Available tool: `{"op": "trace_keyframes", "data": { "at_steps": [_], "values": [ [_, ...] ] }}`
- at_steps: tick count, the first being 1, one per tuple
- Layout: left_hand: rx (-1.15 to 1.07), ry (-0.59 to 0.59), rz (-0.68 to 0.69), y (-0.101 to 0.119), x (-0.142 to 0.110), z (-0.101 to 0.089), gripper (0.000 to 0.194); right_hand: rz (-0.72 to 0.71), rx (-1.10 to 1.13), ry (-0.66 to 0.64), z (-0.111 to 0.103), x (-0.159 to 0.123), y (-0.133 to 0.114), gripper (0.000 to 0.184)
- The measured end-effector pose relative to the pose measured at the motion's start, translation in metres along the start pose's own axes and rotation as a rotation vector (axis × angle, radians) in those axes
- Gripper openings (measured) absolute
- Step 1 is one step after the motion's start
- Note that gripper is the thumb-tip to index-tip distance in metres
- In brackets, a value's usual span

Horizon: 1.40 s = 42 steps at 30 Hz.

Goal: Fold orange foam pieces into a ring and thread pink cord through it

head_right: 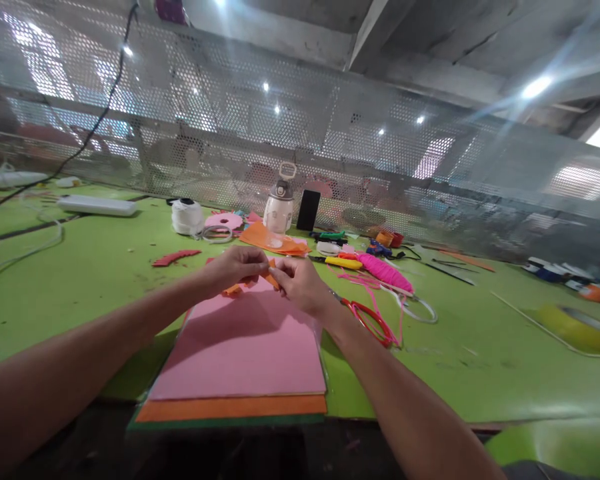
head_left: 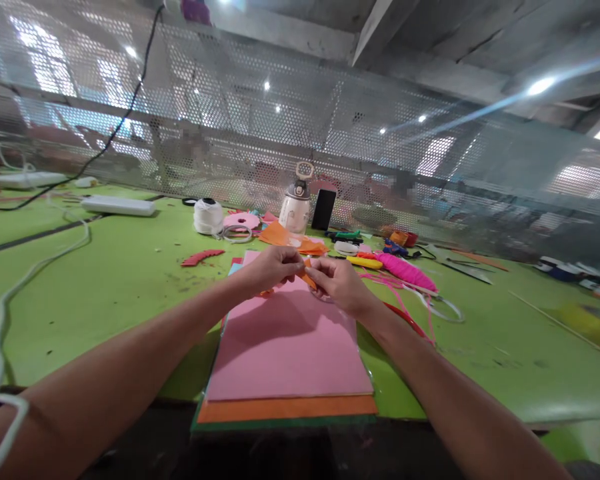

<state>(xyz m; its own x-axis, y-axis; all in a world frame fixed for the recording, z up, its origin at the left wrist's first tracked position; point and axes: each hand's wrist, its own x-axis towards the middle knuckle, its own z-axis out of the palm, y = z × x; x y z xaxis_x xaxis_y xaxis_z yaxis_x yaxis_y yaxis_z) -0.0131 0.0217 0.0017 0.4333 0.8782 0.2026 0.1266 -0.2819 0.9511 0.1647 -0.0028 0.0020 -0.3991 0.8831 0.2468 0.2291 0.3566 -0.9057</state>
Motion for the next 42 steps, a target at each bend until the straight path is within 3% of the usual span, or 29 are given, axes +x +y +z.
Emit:
{"op": "trace_keyframes", "data": {
  "at_steps": [5,12,18,22,30,37,42],
  "values": [
    [-0.084,-0.101,0.028,-0.005,-0.002,-0.003,0.02,0.036,0.076,-0.016,-0.002,0.001,0.001,0.039],
    [-0.147,-0.096,0.033,-0.007,-0.002,0.0,0.022,0.061,0.141,-0.008,-0.001,0.001,0.0,0.038],
    [-0.143,-0.08,-0.01,-0.005,-0.003,0.002,0.021,0.034,0.082,0.104,-0.001,0.001,-0.002,0.035],
    [-0.138,-0.102,0.004,-0.002,-0.004,0.002,0.024,0.036,0.024,0.103,-0.002,0.0,-0.003,0.035],
    [-0.039,0.02,0.025,-0.005,0.001,0.002,0.024,0.004,-0.038,0.03,-0.005,-0.001,-0.007,0.033],
    [-0.175,0.023,-0.072,-0.007,-0.002,0.002,0.014,0.018,-0.063,0.107,-0.015,0.003,-0.003,0.032],
    [-0.127,-0.005,-0.141,0.001,-0.006,0.006,0.011,-0.016,-0.283,0.114,-0.017,0.004,-0.004,0.029]
  ]
}}
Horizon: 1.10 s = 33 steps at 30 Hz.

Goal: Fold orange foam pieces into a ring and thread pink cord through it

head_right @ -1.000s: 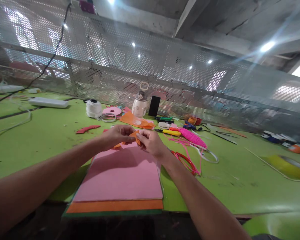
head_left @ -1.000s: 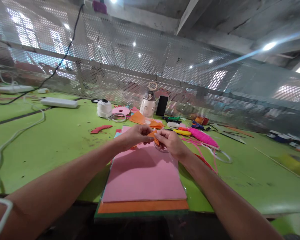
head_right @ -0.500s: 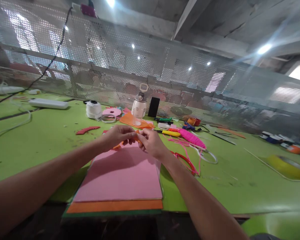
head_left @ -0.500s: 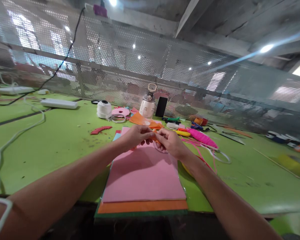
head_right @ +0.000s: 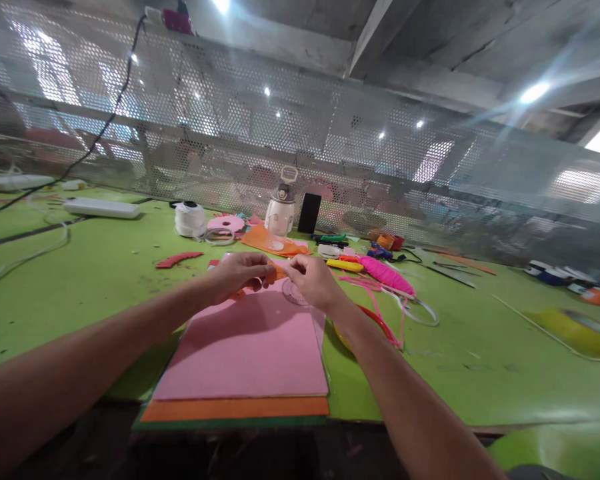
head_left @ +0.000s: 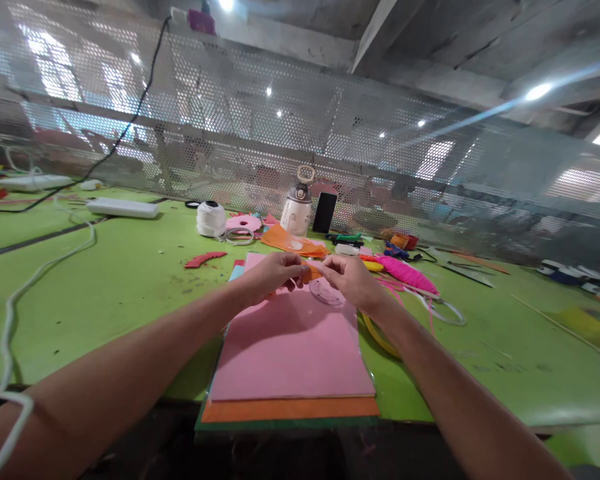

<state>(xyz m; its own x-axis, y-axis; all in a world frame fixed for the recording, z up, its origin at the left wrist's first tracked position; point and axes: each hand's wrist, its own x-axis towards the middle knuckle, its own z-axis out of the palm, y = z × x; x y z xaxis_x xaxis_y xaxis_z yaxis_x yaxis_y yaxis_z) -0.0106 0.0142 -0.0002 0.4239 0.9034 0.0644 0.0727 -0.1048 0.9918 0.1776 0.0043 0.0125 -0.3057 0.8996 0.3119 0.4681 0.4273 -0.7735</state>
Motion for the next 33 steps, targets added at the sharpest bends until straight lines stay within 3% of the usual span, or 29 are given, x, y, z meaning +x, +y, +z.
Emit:
{"op": "trace_keyframes", "data": {
  "at_steps": [4,11,14,18,26,30,33],
  "values": [
    [0.032,-0.054,0.041,0.0,0.0,0.0,0.015,-0.037,-0.092,-0.029,-0.001,-0.001,-0.002,0.027],
    [-0.033,-0.225,0.013,-0.003,-0.001,0.001,0.016,0.102,0.307,-0.068,0.003,-0.001,0.003,0.033],
    [-0.01,-0.165,0.008,-0.002,-0.003,0.004,0.013,0.117,0.385,-0.064,0.005,0.0,0.005,0.034],
    [0.032,-0.037,0.008,0.003,-0.005,0.006,0.016,0.061,0.32,-0.075,0.004,0.0,0.004,0.03],
    [0.146,0.031,0.048,0.008,-0.007,0.008,0.021,-0.049,0.185,-0.039,0.003,-0.004,-0.006,0.025],
    [0.299,0.061,0.132,0.003,-0.002,0.009,0.018,-0.108,0.044,0.006,0.003,-0.004,-0.007,0.021],
    [0.427,0.061,0.251,-0.007,0.002,0.007,0.01,-0.161,-0.089,-0.035,0.001,-0.004,-0.006,0.019]
  ]
}}
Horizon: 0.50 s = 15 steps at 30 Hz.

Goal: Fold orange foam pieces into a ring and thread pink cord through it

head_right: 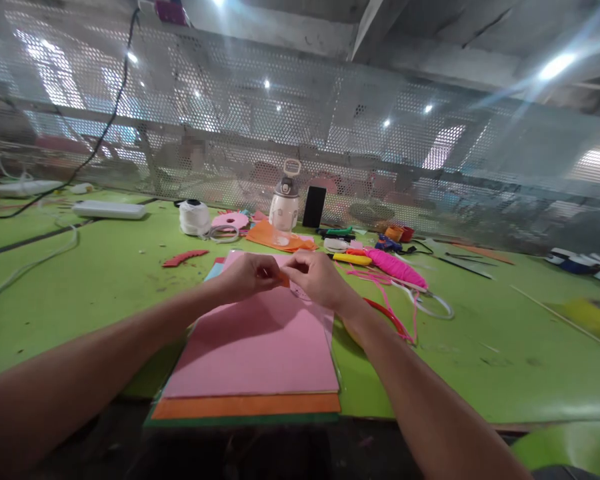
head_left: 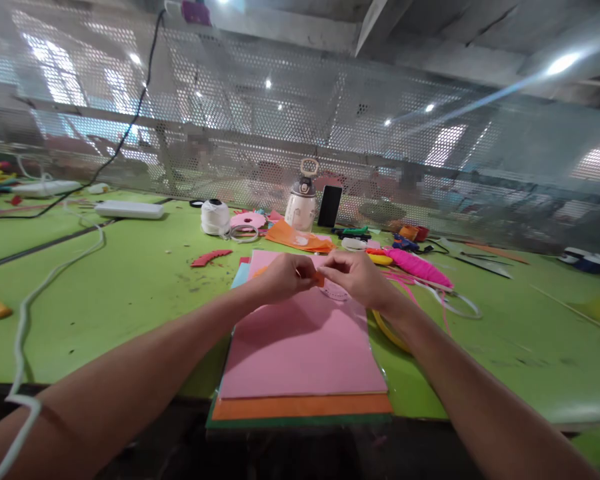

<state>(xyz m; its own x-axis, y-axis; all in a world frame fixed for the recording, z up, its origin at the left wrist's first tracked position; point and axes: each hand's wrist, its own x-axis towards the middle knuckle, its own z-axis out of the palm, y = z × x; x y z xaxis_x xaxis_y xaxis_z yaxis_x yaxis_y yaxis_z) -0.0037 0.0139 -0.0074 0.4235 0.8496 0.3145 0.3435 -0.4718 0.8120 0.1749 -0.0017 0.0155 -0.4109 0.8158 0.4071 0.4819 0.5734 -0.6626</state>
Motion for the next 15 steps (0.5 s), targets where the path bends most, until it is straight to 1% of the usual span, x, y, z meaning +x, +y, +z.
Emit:
{"op": "trace_keyframes", "data": {
  "at_steps": [3,5,9,12,15],
  "values": [
    [0.079,-0.022,0.068,-0.008,0.001,0.002,0.005,-0.053,-0.056,-0.056,-0.003,0.0,0.002,0.016],
    [0.037,-0.043,0.054,-0.01,0.001,0.001,0.007,-0.038,-0.014,-0.045,-0.005,0.001,0.005,0.016],
    [-0.197,-0.119,-0.057,-0.001,0.0,-0.002,0.011,0.033,0.121,0.021,-0.006,0.002,0.009,0.019],
    [-0.289,-0.154,-0.146,0.008,-0.003,-0.005,0.01,0.053,0.148,0.047,-0.004,0.001,0.007,0.022],
    [-0.383,-0.169,-0.221,0.009,-0.005,-0.007,0.009,0.085,0.183,0.01,-0.002,0.0,0.003,0.028]
  ]
}}
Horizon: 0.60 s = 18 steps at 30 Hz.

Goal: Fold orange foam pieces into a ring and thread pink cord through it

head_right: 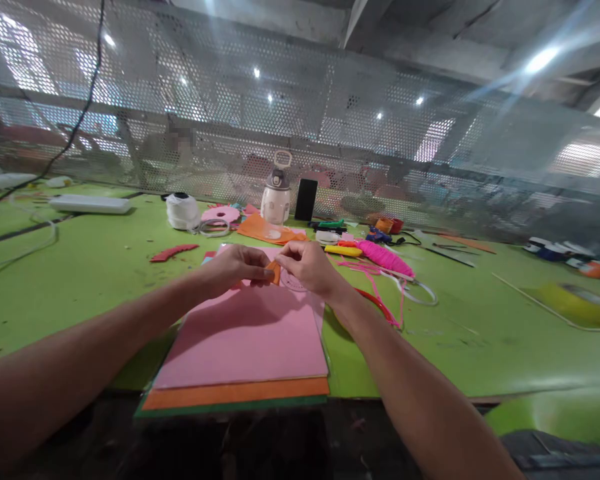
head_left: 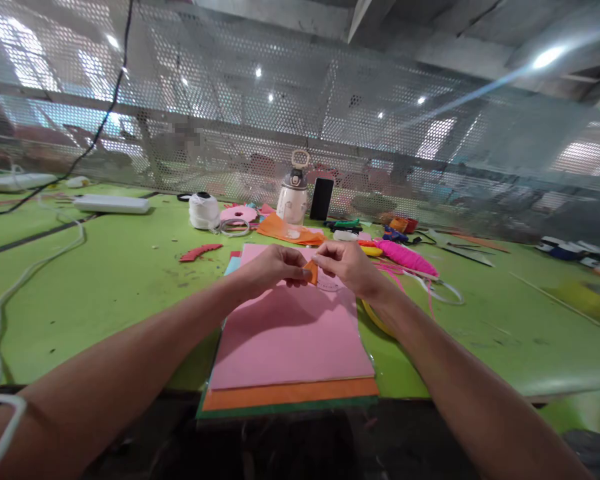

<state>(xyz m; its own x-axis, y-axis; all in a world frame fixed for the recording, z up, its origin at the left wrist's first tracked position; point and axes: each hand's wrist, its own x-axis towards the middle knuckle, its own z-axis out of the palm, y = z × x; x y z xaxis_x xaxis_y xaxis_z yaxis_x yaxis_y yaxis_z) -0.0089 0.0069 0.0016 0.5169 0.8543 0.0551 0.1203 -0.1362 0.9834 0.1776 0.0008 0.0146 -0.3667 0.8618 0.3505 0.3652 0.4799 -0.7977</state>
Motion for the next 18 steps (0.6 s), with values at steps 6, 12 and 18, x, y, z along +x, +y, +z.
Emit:
{"op": "trace_keyframes", "data": {
  "at_steps": [6,12,18],
  "values": [
    [-0.202,-0.069,-0.021,-0.008,0.002,0.0,0.007,0.037,0.035,-0.069,0.0,-0.002,-0.002,0.029],
    [-0.012,-0.09,0.035,-0.002,0.001,0.001,0.009,0.15,0.155,-0.069,0.003,-0.003,-0.006,0.034],
    [0.137,-0.089,0.044,-0.009,0.004,0.0,0.01,0.275,0.204,-0.139,-0.004,0.003,0.004,0.043]
  ]
}}
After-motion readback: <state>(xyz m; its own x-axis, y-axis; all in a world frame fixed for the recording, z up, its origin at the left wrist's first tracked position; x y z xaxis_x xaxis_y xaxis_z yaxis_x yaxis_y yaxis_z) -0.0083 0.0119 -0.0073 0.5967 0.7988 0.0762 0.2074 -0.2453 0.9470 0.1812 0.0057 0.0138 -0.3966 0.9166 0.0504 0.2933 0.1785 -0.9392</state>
